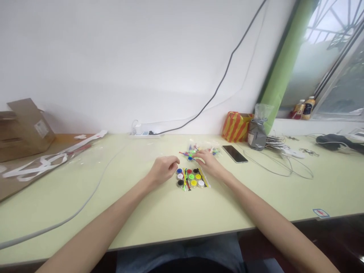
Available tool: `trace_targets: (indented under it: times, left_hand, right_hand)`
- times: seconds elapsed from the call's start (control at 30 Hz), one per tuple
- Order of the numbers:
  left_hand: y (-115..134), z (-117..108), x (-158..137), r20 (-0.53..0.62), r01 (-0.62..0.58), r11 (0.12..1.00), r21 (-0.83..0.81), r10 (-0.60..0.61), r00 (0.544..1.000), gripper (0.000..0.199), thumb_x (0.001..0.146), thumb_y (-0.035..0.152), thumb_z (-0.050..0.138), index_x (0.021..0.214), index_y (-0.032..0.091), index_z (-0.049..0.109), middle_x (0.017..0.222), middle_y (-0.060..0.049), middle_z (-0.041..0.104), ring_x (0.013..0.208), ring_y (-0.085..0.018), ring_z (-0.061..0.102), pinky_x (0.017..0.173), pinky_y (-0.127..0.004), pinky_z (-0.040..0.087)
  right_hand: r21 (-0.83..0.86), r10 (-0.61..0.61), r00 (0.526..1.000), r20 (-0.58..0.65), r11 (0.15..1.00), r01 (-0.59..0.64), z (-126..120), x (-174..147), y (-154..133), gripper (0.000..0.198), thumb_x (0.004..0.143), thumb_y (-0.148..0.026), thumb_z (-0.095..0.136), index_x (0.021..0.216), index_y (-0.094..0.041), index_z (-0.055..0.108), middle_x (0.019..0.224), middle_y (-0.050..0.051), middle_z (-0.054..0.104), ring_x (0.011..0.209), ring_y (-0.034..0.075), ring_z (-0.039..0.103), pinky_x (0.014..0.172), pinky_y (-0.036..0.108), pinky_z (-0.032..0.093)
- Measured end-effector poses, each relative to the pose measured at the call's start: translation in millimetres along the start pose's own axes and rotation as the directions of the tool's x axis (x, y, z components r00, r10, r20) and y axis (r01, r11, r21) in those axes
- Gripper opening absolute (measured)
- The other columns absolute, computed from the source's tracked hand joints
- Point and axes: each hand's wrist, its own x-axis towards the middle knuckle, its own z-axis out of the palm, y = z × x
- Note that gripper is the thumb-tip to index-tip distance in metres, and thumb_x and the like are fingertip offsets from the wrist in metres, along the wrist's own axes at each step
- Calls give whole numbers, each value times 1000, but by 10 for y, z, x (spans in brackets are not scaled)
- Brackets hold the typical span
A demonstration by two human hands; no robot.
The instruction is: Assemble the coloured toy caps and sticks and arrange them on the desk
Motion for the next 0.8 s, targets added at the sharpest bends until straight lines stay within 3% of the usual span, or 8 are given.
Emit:
trace_targets:
  times: [0.2, 0.33, 0.8]
  left_hand:
    - [-16, 24, -4, 19, 15, 1000, -28, -15, 1000, 22, 86, 12, 46, 85, 20, 67, 70, 0, 67, 59, -13, 59, 60, -25, 44]
    - [-7, 37, -5, 33, -1, 1000, -32, 2, 999, 23, 85, 12, 46, 86, 20, 67, 70, 0, 67, 59, -13, 59, 61, -25, 44]
    - [-12, 54, 22, 71, 95, 995, 10, -95, 993, 24, 91, 20, 45, 93, 19, 69, 73, -1, 67, 64, -15, 59, 65, -27, 45]
  right_hand:
    - [1, -14, 994, 107, 1000, 14, 185, 13, 33, 29, 103, -27, 47, 97, -17, 74, 103, 12, 67, 103, 25, 58, 93, 38, 43]
    - [25, -7, 995, 95, 1000, 5, 177, 30, 21, 38, 105, -32, 41, 85, -16, 70, 101, 12, 67, 100, 24, 58, 92, 37, 43]
    - [165, 64, 993, -99, 985, -47, 111, 44, 31, 37, 105, -37, 42, 103, -17, 73, 111, 12, 70, 108, 25, 60, 96, 39, 43]
